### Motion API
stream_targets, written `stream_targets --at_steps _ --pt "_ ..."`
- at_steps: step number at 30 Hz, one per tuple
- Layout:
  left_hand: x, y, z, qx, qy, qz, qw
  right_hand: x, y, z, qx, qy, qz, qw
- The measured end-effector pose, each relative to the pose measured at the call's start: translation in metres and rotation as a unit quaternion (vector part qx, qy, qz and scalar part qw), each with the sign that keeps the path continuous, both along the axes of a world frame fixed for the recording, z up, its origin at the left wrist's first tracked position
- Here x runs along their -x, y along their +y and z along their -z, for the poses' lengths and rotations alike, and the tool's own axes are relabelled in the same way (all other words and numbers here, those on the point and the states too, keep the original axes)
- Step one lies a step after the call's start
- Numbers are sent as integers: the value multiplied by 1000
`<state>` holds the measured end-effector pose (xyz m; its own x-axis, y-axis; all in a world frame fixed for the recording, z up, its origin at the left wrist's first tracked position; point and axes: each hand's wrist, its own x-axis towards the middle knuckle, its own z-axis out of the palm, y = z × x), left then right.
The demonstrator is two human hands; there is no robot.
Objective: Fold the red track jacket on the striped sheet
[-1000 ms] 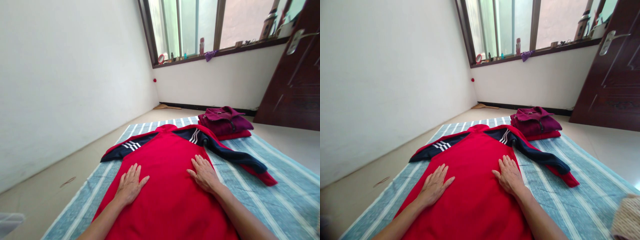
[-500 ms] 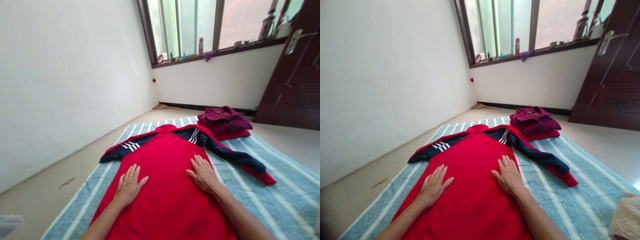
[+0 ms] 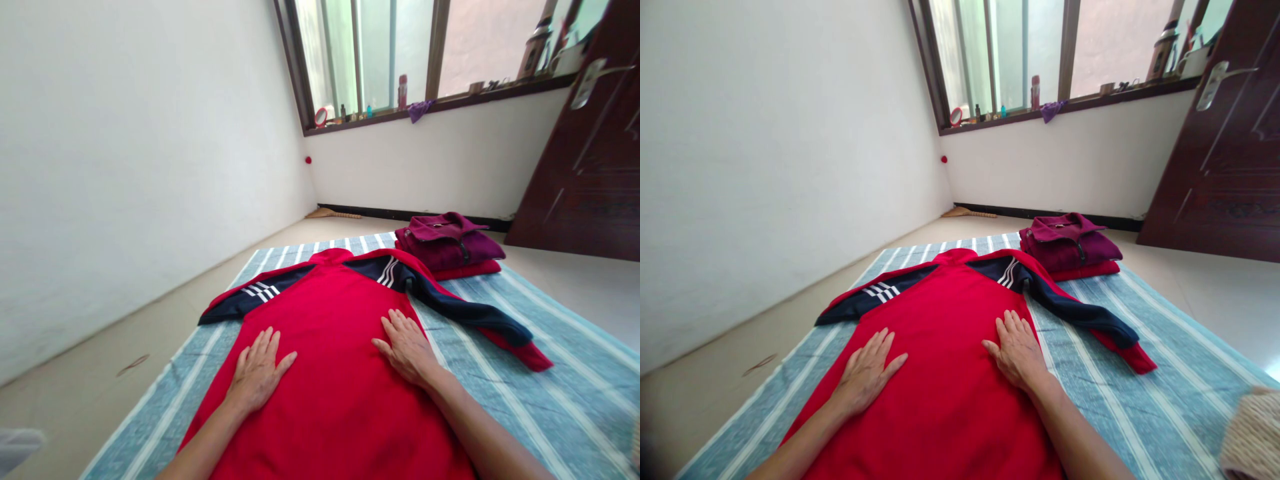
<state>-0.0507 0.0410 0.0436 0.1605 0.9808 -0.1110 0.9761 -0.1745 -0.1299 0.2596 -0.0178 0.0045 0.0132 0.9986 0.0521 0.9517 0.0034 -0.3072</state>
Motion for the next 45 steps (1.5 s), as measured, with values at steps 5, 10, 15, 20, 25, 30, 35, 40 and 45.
stream_targets --at_steps 5,10,15,20,25,30,35,40,45 --pt "0 1 1 -4 -5 2 1000 0 0 -1 0 2 -2 1000" --pt "2 2 3 -9 -6 3 1000 0 0 -1 -2 -1 -5 1000" --pt "3 2 4 -12 -11 7 1000 -1 1 1 -6 -2 -5 1000" --pt "2 2 2 -6 -15 3 1000 0 1 1 -10 -5 -4 1000" --pt "0 1 -1 3 -15 0 1000 0 0 0 -5 2 -2 1000" --pt "0 0 -3 1 -18 3 1000 0 0 -1 -2 3 -3 1000" --pt "2 8 -11 42 -25 1 999 1 -1 -5 8 2 -3 1000" --pt "-9 24 -24 37 13 -4 999 2 0 -8 6 12 -1 1000" --pt "-58 42 -24 -2 -25 56 998 2 0 -7 3 26 0 1000"
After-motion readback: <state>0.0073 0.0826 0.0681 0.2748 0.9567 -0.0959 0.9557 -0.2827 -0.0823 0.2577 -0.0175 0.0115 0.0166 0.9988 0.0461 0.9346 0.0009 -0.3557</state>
